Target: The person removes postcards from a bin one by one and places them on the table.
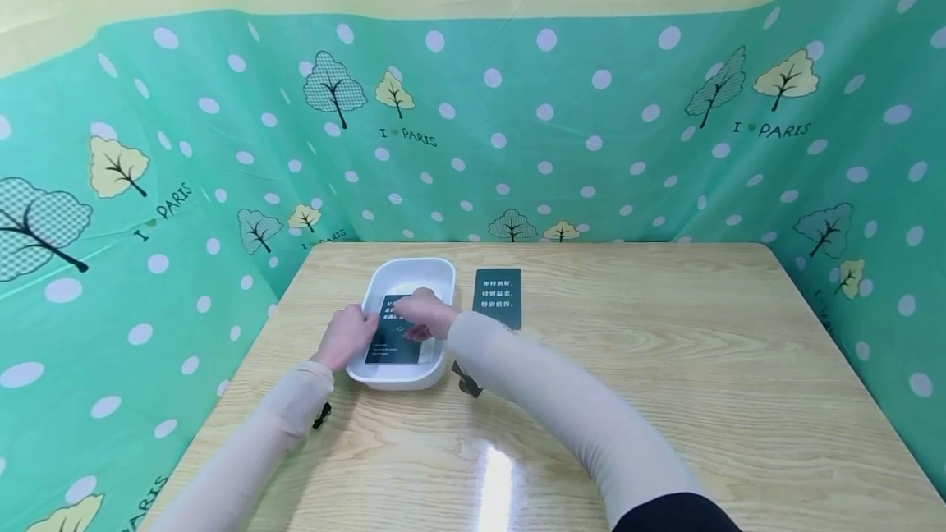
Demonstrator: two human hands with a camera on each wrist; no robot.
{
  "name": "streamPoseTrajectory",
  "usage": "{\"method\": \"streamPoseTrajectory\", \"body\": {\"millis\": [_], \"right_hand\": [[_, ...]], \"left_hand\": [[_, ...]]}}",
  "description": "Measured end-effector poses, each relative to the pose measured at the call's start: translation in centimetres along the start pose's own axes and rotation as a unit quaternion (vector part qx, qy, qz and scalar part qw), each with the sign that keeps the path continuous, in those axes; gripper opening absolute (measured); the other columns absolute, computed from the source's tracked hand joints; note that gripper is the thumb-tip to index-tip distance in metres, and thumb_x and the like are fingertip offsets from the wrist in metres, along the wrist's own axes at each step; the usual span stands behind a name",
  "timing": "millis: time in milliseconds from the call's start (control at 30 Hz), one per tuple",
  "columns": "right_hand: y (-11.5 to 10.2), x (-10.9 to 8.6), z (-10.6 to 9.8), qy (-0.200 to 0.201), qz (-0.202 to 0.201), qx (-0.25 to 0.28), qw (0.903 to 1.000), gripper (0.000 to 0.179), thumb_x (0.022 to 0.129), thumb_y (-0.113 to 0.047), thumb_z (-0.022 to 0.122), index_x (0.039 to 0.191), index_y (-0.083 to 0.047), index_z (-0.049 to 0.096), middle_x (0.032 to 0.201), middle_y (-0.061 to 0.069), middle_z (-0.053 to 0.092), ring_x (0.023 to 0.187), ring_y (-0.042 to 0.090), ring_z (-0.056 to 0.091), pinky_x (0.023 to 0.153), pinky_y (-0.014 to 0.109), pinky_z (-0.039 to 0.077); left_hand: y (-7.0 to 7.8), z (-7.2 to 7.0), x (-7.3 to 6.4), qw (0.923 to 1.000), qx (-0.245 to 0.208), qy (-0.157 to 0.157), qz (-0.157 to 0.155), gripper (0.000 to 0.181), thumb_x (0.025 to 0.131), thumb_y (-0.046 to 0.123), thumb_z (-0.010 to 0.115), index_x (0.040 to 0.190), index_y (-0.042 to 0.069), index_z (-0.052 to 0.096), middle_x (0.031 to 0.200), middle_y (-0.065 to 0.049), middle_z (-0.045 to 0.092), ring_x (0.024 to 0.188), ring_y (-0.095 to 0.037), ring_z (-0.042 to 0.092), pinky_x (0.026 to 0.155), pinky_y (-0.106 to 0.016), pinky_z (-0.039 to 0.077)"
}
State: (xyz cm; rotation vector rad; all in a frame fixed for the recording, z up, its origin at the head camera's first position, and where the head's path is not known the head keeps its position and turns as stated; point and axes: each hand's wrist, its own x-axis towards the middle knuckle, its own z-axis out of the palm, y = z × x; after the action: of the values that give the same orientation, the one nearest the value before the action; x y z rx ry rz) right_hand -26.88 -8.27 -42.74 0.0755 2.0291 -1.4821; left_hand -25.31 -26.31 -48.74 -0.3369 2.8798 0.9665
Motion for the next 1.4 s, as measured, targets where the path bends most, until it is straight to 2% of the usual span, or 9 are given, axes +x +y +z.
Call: {"method": "streamPoseTrajectory", "body": {"millis": [167, 333, 600, 833, 1133, 1267, 1400], "right_hand": [[0.04, -0.29, -0.1, 0.003, -0.012, 0.008, 0.9999, 0.046, 0.101, -0.015, 0.063, 0.138, 0.005, 0.046, 0.13, 0.024, 0.06, 0.08, 0.024, 0.063, 0.083, 0.037, 0.056], [0.15, -0.35, -0.03, 0.003, -0.021, -0.01, 0.9997, 0.046, 0.101, -0.015, 0.061, 0.139, 0.005, 0.046, 0.13, 0.024, 0.06, 0.079, 0.023, 0.063, 0.082, 0.038, 0.056], [0.16, -0.34, 0.25, 0.007, -0.023, -0.037, 0.999, 0.047, 0.102, -0.016, 0.061, 0.14, 0.005, 0.045, 0.126, 0.022, 0.059, 0.087, 0.029, 0.067, 0.078, 0.039, 0.058], [-0.06, -0.84, 0.34, 0.024, -0.036, -0.037, 0.9984, 0.062, 0.101, -0.015, 0.063, 0.151, 0.006, 0.033, 0.127, 0.02, 0.054, 0.095, 0.033, 0.069, 0.088, 0.047, 0.059], [0.62, -0.31, 0.17, 0.029, -0.046, -0.039, 0.9977, 0.065, 0.099, -0.009, 0.066, 0.151, 0.007, 0.03, 0.112, 0.018, 0.055, 0.076, 0.024, 0.059, 0.091, 0.048, 0.058], [0.68, -0.2, 0.1, 0.037, -0.061, -0.052, 0.9961, 0.058, 0.098, -0.005, 0.063, 0.147, 0.008, 0.034, 0.111, 0.018, 0.057, 0.074, 0.022, 0.058, 0.086, 0.045, 0.058], [0.73, -0.13, 0.2, 0.039, -0.074, -0.074, 0.9937, 0.046, 0.098, -0.003, 0.062, 0.139, 0.006, 0.045, 0.112, 0.018, 0.059, 0.082, 0.025, 0.061, 0.084, 0.045, 0.06]], "left_hand": [[0.06, 0.0, 0.06, 1.0, 0.0, -0.001, -0.002, 0.03, 0.107, 0.023, 0.048, 0.101, -0.002, 0.064, 0.085, -0.015, 0.066, 0.074, -0.024, 0.066, 0.068, -0.036, 0.062], [0.19, 0.0, 0.16, 1.0, 0.001, 0.001, -0.006, 0.03, 0.107, 0.023, 0.049, 0.105, -0.002, 0.064, 0.087, -0.015, 0.067, 0.075, -0.024, 0.067, 0.07, -0.037, 0.063], [0.2, -0.04, 0.17, 1.0, 0.005, -0.003, -0.002, 0.029, 0.106, 0.023, 0.049, 0.102, -0.002, 0.063, 0.086, -0.015, 0.065, 0.075, -0.025, 0.066, 0.069, -0.037, 0.062], [0.2, -0.13, 0.17, 0.9999, 0.013, 0.0, -0.001, 0.029, 0.107, 0.023, 0.049, 0.096, 0.0, 0.064, 0.087, -0.015, 0.067, 0.076, -0.025, 0.066, 0.073, -0.039, 0.063], [0.18, -0.12, 0.01, 0.9999, 0.004, -0.003, -0.011, 0.034, 0.107, 0.023, 0.049, 0.114, -0.006, 0.065, 0.097, -0.019, 0.07, 0.083, -0.027, 0.07, 0.083, -0.047, 0.064], [0.18, -0.14, -0.01, 0.9999, 0.0, -0.006, -0.014, 0.036, 0.108, 0.024, 0.05, 0.118, -0.007, 0.064, 0.102, -0.02, 0.071, 0.085, -0.028, 0.071, 0.085, -0.048, 0.063], [0.18, -0.18, 0.07, 0.9999, 0.003, -0.008, -0.014, 0.034, 0.108, 0.024, 0.051, 0.113, -0.007, 0.064, 0.099, -0.019, 0.071, 0.082, -0.027, 0.07, 0.08, -0.044, 0.064]]}}
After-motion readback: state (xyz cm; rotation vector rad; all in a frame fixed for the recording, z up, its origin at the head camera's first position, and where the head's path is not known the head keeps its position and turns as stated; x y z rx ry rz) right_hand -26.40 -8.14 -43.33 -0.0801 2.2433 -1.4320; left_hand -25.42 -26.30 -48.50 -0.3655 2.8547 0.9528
